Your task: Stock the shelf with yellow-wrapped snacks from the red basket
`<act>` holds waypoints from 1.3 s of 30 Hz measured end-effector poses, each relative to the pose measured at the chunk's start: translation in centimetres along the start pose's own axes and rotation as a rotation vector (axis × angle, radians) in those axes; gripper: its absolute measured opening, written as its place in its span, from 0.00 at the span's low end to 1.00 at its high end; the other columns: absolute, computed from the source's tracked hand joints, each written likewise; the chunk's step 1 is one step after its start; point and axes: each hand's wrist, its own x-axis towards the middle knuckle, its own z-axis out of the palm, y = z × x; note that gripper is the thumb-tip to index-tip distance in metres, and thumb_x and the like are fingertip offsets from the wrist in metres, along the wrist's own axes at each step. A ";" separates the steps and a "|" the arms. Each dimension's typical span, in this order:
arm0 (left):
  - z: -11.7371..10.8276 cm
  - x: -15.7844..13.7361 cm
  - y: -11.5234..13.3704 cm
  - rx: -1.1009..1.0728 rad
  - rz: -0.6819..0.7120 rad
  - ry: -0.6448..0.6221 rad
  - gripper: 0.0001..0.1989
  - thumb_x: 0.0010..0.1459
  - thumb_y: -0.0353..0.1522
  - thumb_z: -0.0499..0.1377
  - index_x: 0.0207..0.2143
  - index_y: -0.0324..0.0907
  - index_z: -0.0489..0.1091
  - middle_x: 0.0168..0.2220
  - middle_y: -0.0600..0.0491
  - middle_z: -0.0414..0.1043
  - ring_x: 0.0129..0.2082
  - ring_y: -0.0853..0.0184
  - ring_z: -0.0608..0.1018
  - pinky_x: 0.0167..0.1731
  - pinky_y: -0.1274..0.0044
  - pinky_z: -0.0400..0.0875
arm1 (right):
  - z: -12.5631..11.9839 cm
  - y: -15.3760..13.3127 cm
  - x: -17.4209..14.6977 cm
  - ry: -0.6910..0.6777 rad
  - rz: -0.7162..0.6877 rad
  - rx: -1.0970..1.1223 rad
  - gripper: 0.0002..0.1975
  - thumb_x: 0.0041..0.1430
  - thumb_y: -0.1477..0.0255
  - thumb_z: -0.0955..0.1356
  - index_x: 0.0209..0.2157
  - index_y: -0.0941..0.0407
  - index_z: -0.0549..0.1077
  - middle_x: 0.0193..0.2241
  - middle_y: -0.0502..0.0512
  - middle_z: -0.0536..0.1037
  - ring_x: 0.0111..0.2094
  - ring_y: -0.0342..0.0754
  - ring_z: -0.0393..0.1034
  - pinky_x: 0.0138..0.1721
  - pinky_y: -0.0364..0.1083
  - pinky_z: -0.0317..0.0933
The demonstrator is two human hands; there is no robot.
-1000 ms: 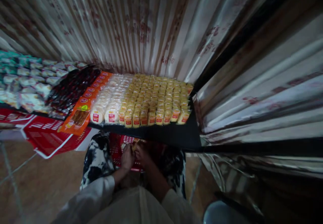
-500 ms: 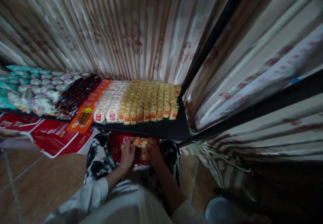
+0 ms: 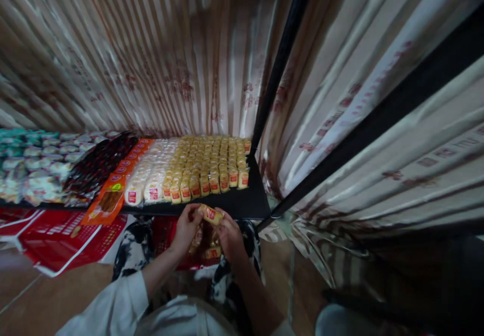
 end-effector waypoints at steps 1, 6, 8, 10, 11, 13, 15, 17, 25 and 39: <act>0.4 0.3 0.7 -0.035 -0.003 -0.024 0.18 0.45 0.41 0.62 0.36 0.39 0.67 0.31 0.53 0.72 0.30 0.67 0.74 0.33 0.75 0.70 | 0.2 -0.6 0.1 0.009 -0.011 0.010 0.15 0.40 0.70 0.71 0.35 0.57 0.75 0.35 0.55 0.79 0.39 0.52 0.73 0.45 0.50 0.65; 2.8 2.6 4.2 -0.052 0.067 -0.126 0.15 0.42 0.37 0.63 0.33 0.40 0.66 0.30 0.55 0.71 0.29 0.70 0.73 0.30 0.79 0.69 | 0.4 -3.5 1.7 0.028 -0.156 -0.104 0.20 0.45 0.64 0.71 0.41 0.57 0.73 0.39 0.56 0.79 0.41 0.51 0.73 0.47 0.51 0.64; 4.1 3.9 5.6 -0.012 0.119 -0.150 0.13 0.43 0.34 0.62 0.33 0.40 0.66 0.29 0.56 0.70 0.28 0.71 0.73 0.28 0.80 0.68 | 0.4 -4.6 2.9 0.059 -0.249 -0.190 0.22 0.45 0.63 0.72 0.42 0.57 0.73 0.41 0.56 0.78 0.43 0.52 0.72 0.49 0.51 0.63; 5.6 5.5 7.1 0.032 0.171 -0.170 0.11 0.45 0.31 0.61 0.34 0.40 0.66 0.28 0.57 0.69 0.26 0.72 0.72 0.28 0.81 0.67 | 0.5 -5.8 4.4 0.116 -0.349 -0.248 0.23 0.44 0.63 0.72 0.42 0.57 0.72 0.43 0.58 0.77 0.45 0.52 0.71 0.51 0.52 0.61; 6.4 6.2 7.8 0.057 0.196 -0.173 0.11 0.45 0.29 0.60 0.34 0.40 0.66 0.28 0.57 0.69 0.26 0.73 0.71 0.28 0.81 0.67 | 0.6 -6.4 5.2 0.148 -0.399 -0.267 0.23 0.44 0.63 0.72 0.43 0.57 0.72 0.45 0.58 0.76 0.46 0.52 0.71 0.52 0.52 0.61; 8.2 7.8 9.1 0.105 0.245 -0.158 0.11 0.46 0.26 0.59 0.35 0.41 0.66 0.31 0.57 0.70 0.27 0.74 0.71 0.30 0.81 0.67 | 0.9 -7.7 6.7 0.201 -0.489 -0.297 0.23 0.46 0.63 0.71 0.45 0.57 0.70 0.47 0.58 0.75 0.48 0.52 0.70 0.52 0.52 0.60; 10.1 9.4 10.4 0.142 0.289 -0.139 0.13 0.46 0.24 0.60 0.37 0.40 0.67 0.36 0.54 0.71 0.29 0.74 0.72 0.33 0.80 0.68 | 1.1 -9.0 8.3 0.230 -0.560 -0.329 0.24 0.48 0.64 0.69 0.48 0.56 0.69 0.48 0.58 0.74 0.48 0.50 0.70 0.52 0.51 0.61; 11.9 10.9 11.5 0.168 0.287 -0.169 0.15 0.48 0.24 0.60 0.40 0.39 0.66 0.40 0.51 0.71 0.31 0.73 0.73 0.35 0.79 0.69 | 1.1 -10.3 10.0 0.252 -0.596 -0.370 0.24 0.50 0.64 0.67 0.49 0.56 0.68 0.47 0.58 0.75 0.46 0.49 0.71 0.49 0.50 0.64; 18.1 17.3 14.0 0.451 0.455 -0.225 0.13 0.50 0.22 0.57 0.40 0.39 0.70 0.37 0.50 0.75 0.37 0.68 0.75 0.40 0.77 0.69 | -0.3 -14.4 15.8 0.444 -0.826 -0.764 0.22 0.53 0.69 0.61 0.50 0.60 0.68 0.50 0.62 0.72 0.50 0.51 0.67 0.54 0.52 0.58; 23.0 24.7 10.5 0.723 0.674 -0.370 0.15 0.48 0.22 0.56 0.38 0.42 0.73 0.39 0.51 0.74 0.41 0.66 0.74 0.48 0.74 0.66 | -1.7 -15.5 19.8 0.382 -0.610 -0.915 0.23 0.60 0.59 0.57 0.46 0.58 0.73 0.46 0.62 0.76 0.51 0.53 0.66 0.53 0.51 0.55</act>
